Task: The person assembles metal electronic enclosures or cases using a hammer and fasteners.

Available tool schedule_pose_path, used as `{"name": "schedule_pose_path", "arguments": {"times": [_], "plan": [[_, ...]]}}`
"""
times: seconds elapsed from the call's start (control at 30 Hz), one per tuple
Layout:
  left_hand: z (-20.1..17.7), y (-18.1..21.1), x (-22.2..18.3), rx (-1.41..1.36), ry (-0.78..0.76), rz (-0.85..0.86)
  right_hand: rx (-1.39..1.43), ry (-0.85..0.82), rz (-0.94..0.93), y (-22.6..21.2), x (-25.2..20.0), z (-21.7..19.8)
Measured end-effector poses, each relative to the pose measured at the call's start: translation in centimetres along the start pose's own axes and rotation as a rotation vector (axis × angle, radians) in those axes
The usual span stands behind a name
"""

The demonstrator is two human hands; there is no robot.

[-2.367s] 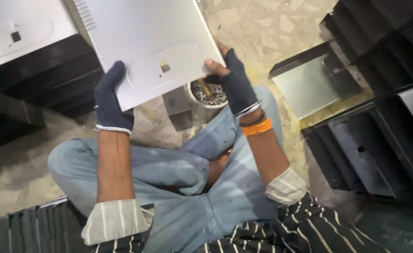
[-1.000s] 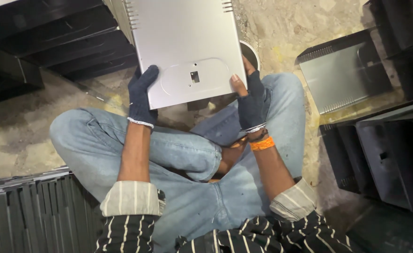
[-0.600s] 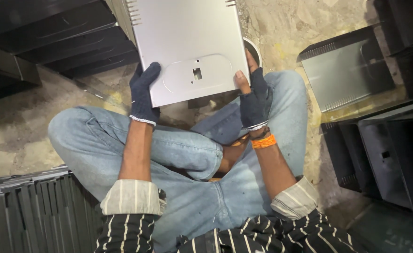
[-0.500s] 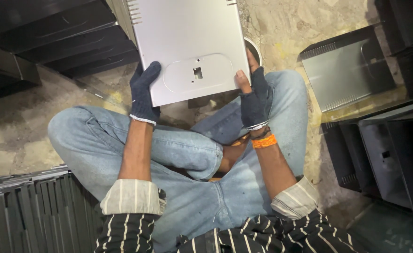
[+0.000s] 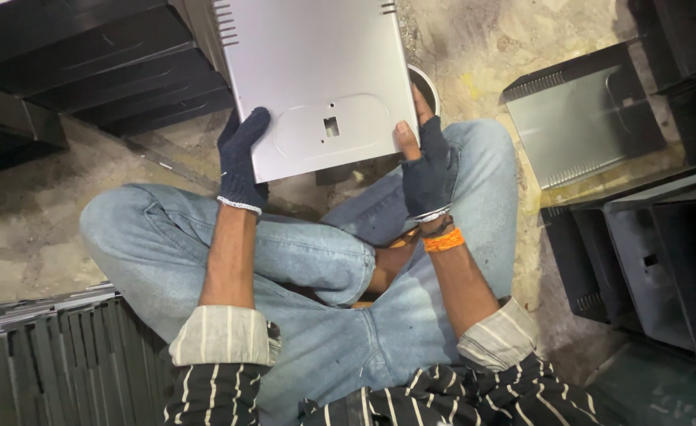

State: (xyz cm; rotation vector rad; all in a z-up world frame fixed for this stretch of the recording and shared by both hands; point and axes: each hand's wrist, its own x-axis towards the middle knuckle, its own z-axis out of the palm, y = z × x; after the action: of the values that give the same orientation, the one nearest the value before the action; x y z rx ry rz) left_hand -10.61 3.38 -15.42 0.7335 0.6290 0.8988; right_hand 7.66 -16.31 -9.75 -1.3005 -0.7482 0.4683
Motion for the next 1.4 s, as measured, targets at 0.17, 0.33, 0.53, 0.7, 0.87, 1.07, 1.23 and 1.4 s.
{"name": "schedule_pose_path", "arguments": {"times": [0.17, 0.33, 0.53, 0.7, 0.87, 1.07, 1.23, 1.4], "plan": [[0.5, 0.6, -0.3, 0.013, 0.003, -0.013, -0.136, -0.016, -0.028, -0.7, -0.1, 0.1], [1.2, 1.4, -0.9, 0.039, 0.024, -0.019, 0.041, 0.002, 0.076, -0.3, -0.1, 0.1], [0.6, 1.1, -0.7, 0.055, 0.07, -0.027, -0.087, -0.036, -0.032, 0.0, 0.0, 0.1], [0.8, 1.2, -0.8, 0.052, 0.059, -0.006, -0.112, -0.034, -0.058, 0.1, 0.0, 0.0], [0.7, 1.2, -0.8, 0.049, 0.045, 0.001, -0.091, -0.033, -0.01, -0.7, -0.1, 0.2], [0.1, 1.1, -0.4, 0.059, 0.046, -0.011, -0.197, -0.046, -0.065, -0.7, 0.0, 0.3], [-1.0, 0.2, 0.2, 0.035, 0.072, -0.023, -0.213, -0.038, -0.04, -0.6, 0.0, 0.3], [0.1, 0.9, -0.4, -0.003, 0.091, -0.041, -0.213, -0.048, -0.042, -1.0, 0.1, 0.4]]}}
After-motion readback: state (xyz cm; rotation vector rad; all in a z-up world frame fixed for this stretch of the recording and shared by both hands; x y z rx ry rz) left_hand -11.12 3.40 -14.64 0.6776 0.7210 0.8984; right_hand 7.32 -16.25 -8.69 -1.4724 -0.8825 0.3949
